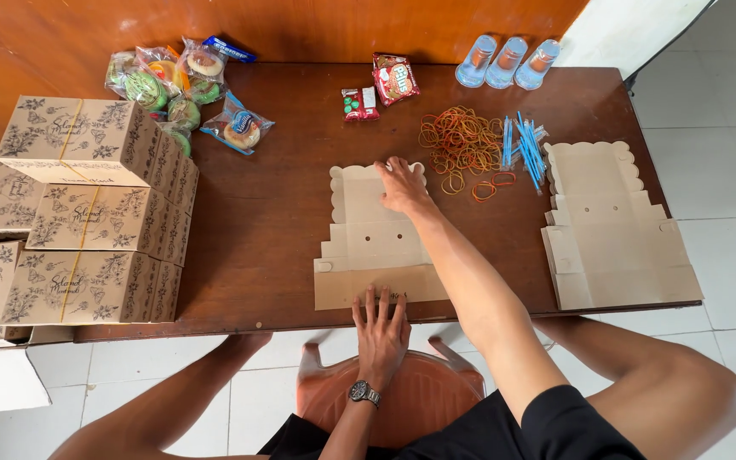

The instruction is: The person is filling a cardboard box with snacks and a drink, closing it, and then folding a new cardboard box from a flat template.

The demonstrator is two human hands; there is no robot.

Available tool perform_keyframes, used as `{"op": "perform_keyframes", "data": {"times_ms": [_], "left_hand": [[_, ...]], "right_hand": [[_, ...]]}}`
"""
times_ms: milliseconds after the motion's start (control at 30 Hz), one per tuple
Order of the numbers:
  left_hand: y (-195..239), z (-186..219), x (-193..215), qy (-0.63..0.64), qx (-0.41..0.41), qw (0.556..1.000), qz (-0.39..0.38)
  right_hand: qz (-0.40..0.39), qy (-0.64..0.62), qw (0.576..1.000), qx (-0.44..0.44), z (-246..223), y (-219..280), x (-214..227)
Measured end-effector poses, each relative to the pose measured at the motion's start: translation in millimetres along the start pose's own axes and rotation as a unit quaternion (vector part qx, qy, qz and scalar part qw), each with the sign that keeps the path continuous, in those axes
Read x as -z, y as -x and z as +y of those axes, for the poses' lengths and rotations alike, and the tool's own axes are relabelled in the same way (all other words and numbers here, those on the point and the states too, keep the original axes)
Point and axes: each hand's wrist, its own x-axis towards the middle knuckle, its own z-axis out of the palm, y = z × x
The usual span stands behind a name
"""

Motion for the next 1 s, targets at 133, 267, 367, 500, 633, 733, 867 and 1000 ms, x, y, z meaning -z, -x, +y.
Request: {"op": "perform_keyframes", "data": {"times_ms": [133, 267, 367, 500, 633, 733, 867, 1000], "left_hand": [[0.8, -0.5, -1.8, 0.002, -0.001, 1.000, 0.006], [3.0, -1.2, -3.4, 0.003, 0.003, 1.000, -0.004], [-0.7, 0.6, 1.7, 0.003, 0.006, 1.000, 0.000], [1.2, -0.3, -0.1, 0.002, 0.006, 1.000, -0.005], [1.3, -0.8, -0.1, -0.007, 0.003, 1.000, -0.011], [1.0, -1.3, -0.6, -0.009, 0.005, 1.000, -0.019], [-0.8, -0.2, 1.7, -0.001, 0.009, 1.000, -0.018], [-0.9, 0.2, 2.0, 0.000, 0.009, 1.000, -0.026]], "right_hand": [[0.058, 0.028, 0.998, 0.011, -0.7, 1.7, -9.6], [0.093, 0.051, 0.994, 0.002, -6.5, 8.1, -16.3], [0.101, 0.038, 0.994, 0.003, -10.4, 14.9, -17.6], [0.137, 0.048, 0.989, -0.003, -12.3, 21.5, -25.1], [0.244, 0.015, 0.970, 0.013, -16.5, 33.8, -33.8], [0.278, 0.004, 0.961, 0.012, -23.4, 42.7, -37.5], [0.314, -0.018, 0.949, 0.005, -26.2, 46.7, -50.2], [0.304, 0.002, 0.953, 0.003, -28.2, 55.5, -51.1]]}}
